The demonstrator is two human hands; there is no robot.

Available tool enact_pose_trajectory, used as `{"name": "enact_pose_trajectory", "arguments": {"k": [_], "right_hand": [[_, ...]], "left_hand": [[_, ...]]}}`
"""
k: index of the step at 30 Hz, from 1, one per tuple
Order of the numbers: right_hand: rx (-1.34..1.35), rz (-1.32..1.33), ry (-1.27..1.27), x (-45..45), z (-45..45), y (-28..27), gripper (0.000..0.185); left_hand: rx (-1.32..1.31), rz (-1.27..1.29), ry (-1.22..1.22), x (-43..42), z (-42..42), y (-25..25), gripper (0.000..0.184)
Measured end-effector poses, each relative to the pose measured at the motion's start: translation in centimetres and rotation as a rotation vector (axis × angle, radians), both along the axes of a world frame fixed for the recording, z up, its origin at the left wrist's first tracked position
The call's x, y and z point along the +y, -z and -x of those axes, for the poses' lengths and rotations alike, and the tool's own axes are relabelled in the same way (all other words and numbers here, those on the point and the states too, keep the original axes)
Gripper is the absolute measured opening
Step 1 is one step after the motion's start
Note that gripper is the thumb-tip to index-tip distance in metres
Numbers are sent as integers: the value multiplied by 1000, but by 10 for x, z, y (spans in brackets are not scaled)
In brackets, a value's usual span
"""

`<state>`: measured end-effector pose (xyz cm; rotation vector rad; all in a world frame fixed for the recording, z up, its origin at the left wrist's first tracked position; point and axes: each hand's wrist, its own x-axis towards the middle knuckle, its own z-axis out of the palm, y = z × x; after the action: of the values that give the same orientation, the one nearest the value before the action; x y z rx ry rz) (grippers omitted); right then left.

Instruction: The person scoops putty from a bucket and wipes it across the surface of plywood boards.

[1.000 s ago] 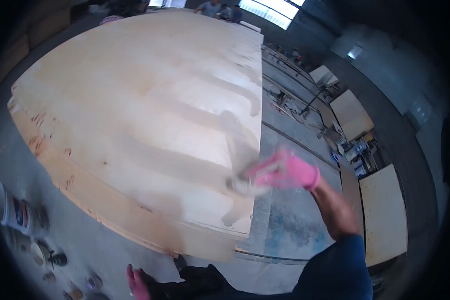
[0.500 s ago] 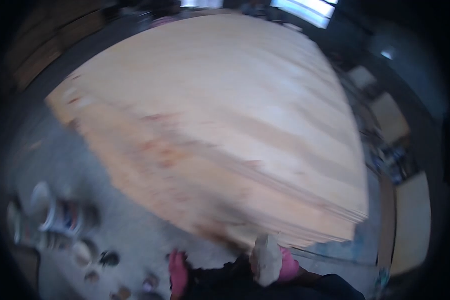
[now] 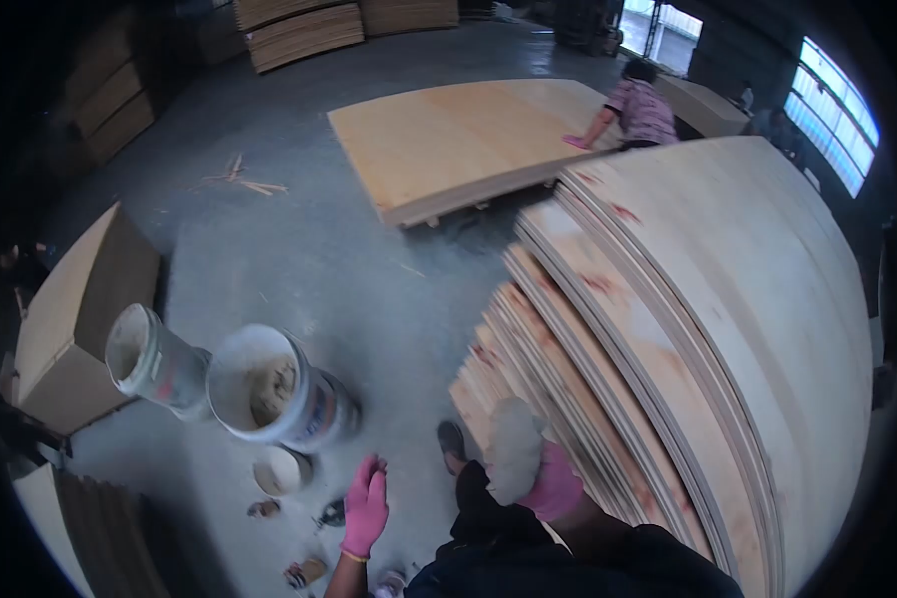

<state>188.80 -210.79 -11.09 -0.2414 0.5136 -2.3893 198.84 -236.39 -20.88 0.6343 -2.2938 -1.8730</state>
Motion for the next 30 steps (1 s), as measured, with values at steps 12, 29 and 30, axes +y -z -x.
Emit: {"name": "enact_pose_trajectory", "arguments": {"k": [12, 29, 30], "right_hand": [[-123, 57, -362, -338, 478, -26, 41], [490, -888, 358, -624, 1057, 16, 38], [349, -760, 378, -651, 1094, 37, 38]], "left_hand": [[-524, -40, -732, -216, 179, 2, 36], [7, 285, 132, -719, 1097, -97, 28], [-66, 392, 154, -757, 1137, -76, 29]]}}
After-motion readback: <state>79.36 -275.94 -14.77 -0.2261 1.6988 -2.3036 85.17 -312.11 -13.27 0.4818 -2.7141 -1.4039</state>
